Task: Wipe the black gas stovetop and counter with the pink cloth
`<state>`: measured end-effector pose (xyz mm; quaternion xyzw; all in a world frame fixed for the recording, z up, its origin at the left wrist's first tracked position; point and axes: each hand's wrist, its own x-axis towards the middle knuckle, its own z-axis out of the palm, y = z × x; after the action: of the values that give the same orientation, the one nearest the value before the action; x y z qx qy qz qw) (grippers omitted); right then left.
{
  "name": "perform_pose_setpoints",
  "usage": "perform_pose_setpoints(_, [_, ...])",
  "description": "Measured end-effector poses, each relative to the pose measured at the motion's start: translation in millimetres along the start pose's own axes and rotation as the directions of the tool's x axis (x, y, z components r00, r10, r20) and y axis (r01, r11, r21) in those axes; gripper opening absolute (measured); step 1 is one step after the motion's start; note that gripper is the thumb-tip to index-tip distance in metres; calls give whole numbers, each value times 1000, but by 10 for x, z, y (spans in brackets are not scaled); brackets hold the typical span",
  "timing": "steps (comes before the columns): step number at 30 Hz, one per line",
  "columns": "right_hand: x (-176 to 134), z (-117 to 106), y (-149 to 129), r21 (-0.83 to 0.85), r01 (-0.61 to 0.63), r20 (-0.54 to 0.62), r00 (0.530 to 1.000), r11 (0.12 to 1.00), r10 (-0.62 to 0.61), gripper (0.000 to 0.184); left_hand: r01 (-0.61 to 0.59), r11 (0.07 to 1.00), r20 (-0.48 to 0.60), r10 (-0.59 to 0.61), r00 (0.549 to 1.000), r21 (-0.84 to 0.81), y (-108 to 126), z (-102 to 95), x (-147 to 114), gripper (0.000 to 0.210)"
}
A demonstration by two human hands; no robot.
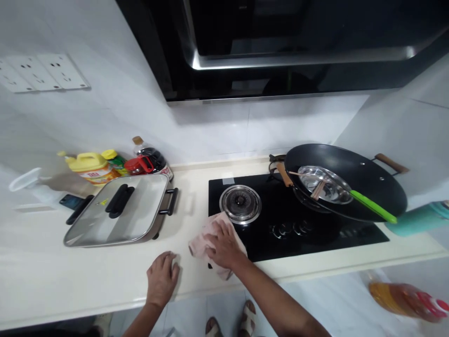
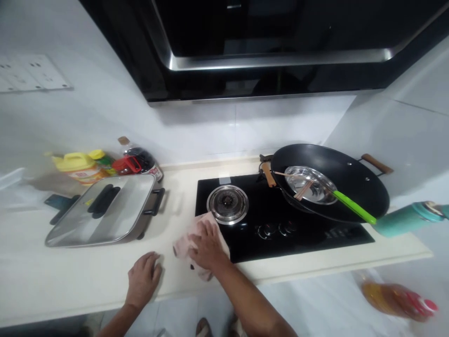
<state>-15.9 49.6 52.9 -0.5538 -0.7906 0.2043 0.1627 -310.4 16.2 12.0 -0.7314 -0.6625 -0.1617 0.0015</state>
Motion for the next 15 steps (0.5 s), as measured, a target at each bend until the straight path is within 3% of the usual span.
perform_pose_setpoints(4, [-342,0,368,-17,8,-118,993,1000,-10,43,-8,1000,-22,9,1000,30,-7,23,9,32])
perform_pose_setpoints(6, [-629,0,628,-25,-127,-197,973,992,120,43,-17,999,-31,18,999,44,-7,30,13,33])
perform_pose_setpoints(9, [-916,-15,904,-12,-375,-276,892,927,357,49,-14,998,-37,16,999,55,-4,35,20,37])
perform_pose_setpoints(11, [-939,-12,961,4,-467,-273,850,884,450,64,-2,999,-27,3,1000,47,-6,38,26,40])
perform_pose_setpoints(13, [-847,3,953,11,-494,-262,838,870,479,79,14,999,-10,-13,1000,29,-19,43,32,41])
perform_pose_setpoints(15, [-684,4,952,15,-499,-282,829,866,483,71,29,1000,1,-29,1000,13,-43,54,37,42])
